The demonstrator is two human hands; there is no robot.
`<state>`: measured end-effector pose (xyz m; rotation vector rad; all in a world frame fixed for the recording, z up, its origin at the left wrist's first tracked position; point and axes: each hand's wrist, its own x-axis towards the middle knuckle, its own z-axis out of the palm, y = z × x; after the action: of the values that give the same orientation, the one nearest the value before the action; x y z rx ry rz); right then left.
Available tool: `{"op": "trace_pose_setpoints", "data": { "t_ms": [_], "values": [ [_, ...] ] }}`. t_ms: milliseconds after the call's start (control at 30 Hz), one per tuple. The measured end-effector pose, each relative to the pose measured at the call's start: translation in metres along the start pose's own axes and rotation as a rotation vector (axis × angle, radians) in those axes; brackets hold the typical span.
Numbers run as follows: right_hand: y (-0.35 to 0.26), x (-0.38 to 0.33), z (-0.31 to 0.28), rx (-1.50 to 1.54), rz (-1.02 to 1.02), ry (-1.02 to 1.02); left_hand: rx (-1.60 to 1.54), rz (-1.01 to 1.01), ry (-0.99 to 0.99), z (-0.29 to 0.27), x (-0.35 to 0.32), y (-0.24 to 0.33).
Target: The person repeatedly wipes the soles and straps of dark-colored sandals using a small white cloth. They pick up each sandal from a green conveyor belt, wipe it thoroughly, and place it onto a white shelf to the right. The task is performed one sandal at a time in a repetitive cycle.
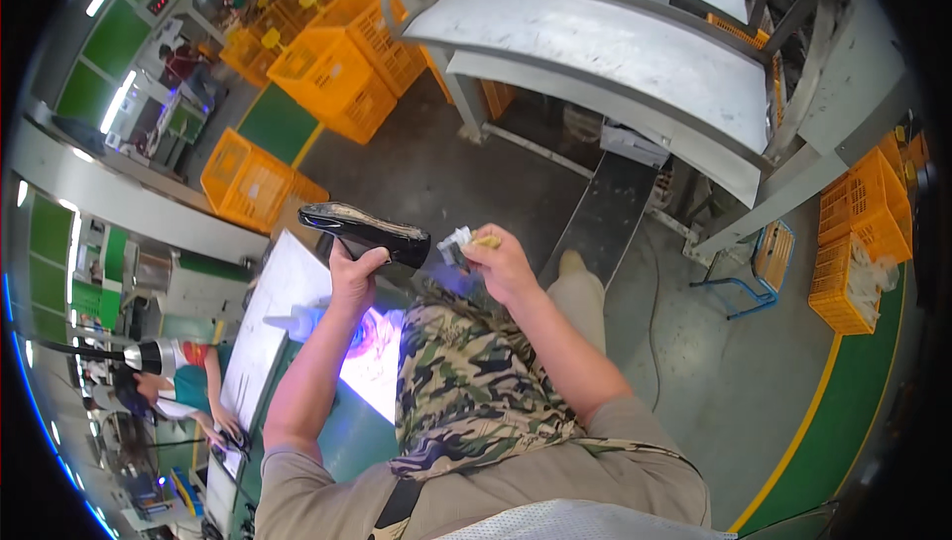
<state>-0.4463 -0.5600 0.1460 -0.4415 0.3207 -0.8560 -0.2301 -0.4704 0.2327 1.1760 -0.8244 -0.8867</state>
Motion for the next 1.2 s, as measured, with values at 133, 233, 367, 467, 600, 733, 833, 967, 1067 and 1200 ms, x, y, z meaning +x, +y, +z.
{"op": "trace_pose_setpoints", "data": {
  "t_ms": [133, 233, 367, 467, 600, 733, 833, 967, 1067, 1200],
  "values": [
    [0.021, 0.004, -0.057, 0.036, 0.023, 0.196, 0.049, 0.070, 0.000, 0.053, 0.051, 0.038],
    [0.040, -0.002, -0.100, 0.074, 0.056, 0.345, 0.124, 0.095, -0.023, 0.101, 0.095, 0.068],
    [0.068, -0.004, -0.157, 0.053, 0.082, 0.397, 0.497, 0.320, -0.123, 0.155, 0.186, 0.094],
    [0.075, 0.004, -0.181, 0.002, 0.099, 0.434, 0.867, 0.468, -0.135, 0.193, 0.266, 0.107],
    [0.072, 0.014, -0.180, 0.081, 0.054, 0.484, 1.256, 0.769, -0.083, 0.248, 0.331, 0.094],
    [0.072, 0.017, -0.184, 0.042, 0.031, 0.492, 1.343, 0.630, -0.112, 0.306, 0.321, 0.074],
    [0.079, 0.009, -0.179, -0.014, 0.095, 0.490, 1.260, 0.557, 0.094, 0.267, 0.326, 0.038],
    [0.075, 0.016, -0.195, -0.016, 0.045, 0.448, 0.780, 1.068, 0.015, 0.220, 0.210, -0.001],
    [0.076, 0.017, -0.213, -0.060, 0.093, 0.364, 0.732, 0.942, -0.128, 0.120, 0.044, -0.003],
    [0.076, 0.019, -0.228, -0.106, 0.224, 0.339, 0.875, 0.416, 0.043, -0.080, -0.138, -0.068]
  ]
}}
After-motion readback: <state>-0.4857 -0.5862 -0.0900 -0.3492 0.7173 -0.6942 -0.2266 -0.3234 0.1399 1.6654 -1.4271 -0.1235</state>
